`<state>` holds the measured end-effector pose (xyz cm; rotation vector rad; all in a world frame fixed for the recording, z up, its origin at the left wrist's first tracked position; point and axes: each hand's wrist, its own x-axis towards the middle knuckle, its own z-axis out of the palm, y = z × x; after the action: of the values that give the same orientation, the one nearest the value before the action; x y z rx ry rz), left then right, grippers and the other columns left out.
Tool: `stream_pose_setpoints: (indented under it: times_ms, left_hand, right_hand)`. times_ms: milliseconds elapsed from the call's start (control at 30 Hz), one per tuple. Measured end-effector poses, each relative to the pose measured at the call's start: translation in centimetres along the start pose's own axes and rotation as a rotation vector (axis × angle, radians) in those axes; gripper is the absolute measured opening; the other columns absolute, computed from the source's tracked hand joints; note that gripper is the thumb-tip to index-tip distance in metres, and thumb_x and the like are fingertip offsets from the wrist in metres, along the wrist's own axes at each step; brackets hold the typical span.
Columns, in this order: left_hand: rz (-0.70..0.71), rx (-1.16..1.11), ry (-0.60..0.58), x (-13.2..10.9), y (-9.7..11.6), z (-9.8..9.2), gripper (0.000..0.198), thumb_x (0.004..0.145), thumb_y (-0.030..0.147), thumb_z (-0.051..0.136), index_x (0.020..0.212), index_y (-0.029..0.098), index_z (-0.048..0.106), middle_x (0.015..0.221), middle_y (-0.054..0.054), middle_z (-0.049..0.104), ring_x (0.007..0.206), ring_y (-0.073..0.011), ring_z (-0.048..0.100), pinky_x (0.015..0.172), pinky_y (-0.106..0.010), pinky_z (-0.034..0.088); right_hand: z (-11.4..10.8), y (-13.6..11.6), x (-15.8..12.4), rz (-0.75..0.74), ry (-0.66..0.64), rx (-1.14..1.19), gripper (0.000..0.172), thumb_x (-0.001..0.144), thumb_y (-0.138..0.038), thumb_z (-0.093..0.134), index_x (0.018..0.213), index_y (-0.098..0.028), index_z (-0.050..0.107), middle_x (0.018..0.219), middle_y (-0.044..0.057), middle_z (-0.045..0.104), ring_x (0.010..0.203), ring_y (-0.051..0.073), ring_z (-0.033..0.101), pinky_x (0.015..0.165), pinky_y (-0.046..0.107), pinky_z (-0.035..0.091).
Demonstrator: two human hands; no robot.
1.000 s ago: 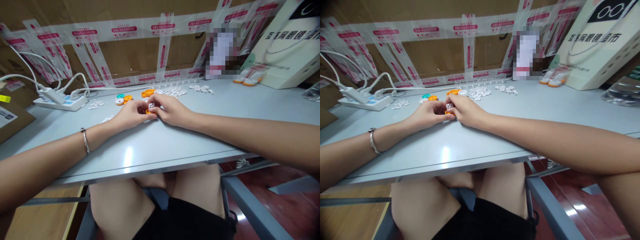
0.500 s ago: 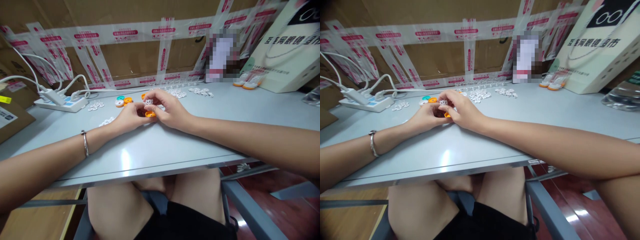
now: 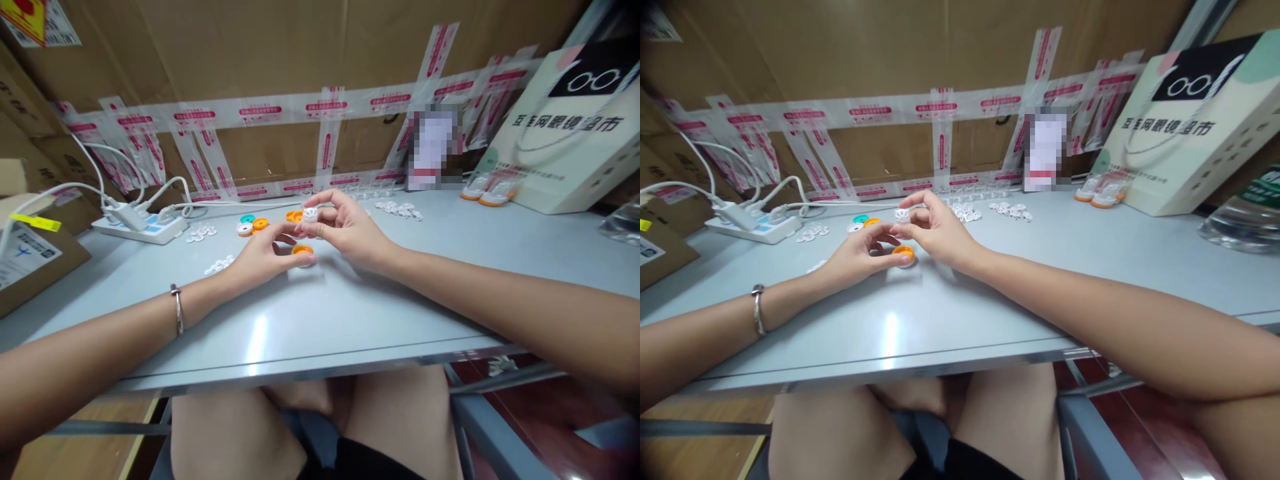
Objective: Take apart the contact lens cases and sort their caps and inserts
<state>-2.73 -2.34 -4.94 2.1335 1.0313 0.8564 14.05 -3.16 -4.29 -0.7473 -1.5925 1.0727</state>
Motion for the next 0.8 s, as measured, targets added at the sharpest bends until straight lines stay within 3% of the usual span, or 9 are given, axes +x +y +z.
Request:
stream_pose_setpoints:
  times_ms: [167,367,567,700,800]
  left_hand:
    - [0.149,-0.174,0.081,0.3,1.7,-0.9,0.035,0.079,0.037,0.055,0.108,0.017,0.058,0.108,-0.008,0.061,0.096,-0.0173,0.057,0.08,-0.029,0.045]
    - [0.154,-0.285,0.117,0.8,4.3,-1.8,0.03,0.074,0.038,0.062,0.098,0.02,0.065,0.097,-0.004,0.065,0.085,-0.0155,0.06,0.073,-0.027,0.047]
    - [0.235,-0.4,0.195,0.8,4.0,-1.3,0.022,0.073,0.033,0.065,0.09,0.02,0.066,0.095,-0.004,0.064,0.084,-0.0142,0.06,0.071,-0.025,0.048]
    - [0.253,-0.292,0.265,0.2,3.8,-1.2,0.022,0.073,0.032,0.064,0.089,0.017,0.063,0.09,-0.005,0.064,0.08,-0.014,0.06,0.07,-0.026,0.05]
    - [0.35,-0.087,0.321,-0.3,3.9,-1.5,0.02,0.075,0.028,0.063,0.091,0.016,0.062,0.089,-0.005,0.064,0.08,-0.014,0.059,0.073,-0.027,0.05]
  right_hand:
    - [-0.3,-0.9,0.1,0.068,0.005,0.135,0.033,0.061,-0.034,0.073,0.076,-0.02,0.047,0.066,-0.003,0.066,0.068,0.013,0.064,0.071,0.032,0.05]
    - [-0.5,-2.0,-0.1,0.072,-0.015,0.239,0.026,0.061,-0.035,0.073,0.076,-0.017,0.062,0.07,0.001,0.068,0.067,0.013,0.064,0.067,0.028,0.052]
    - [-0.5,-3.1,-0.4,0.096,-0.013,0.185,0.025,0.06,-0.039,0.073,0.065,-0.016,0.064,0.066,0.002,0.068,0.061,0.013,0.064,0.062,0.028,0.053]
    - [-0.6,-3.3,-0.3,0.123,-0.019,0.121,0.024,0.059,-0.038,0.074,0.066,-0.016,0.065,0.063,0.002,0.067,0.059,0.012,0.063,0.062,0.027,0.052]
    - [-0.6,-3.3,-0.2,0.132,-0.016,0.124,0.023,0.059,-0.036,0.074,0.069,-0.017,0.067,0.065,0.001,0.067,0.061,0.011,0.063,0.064,0.027,0.052]
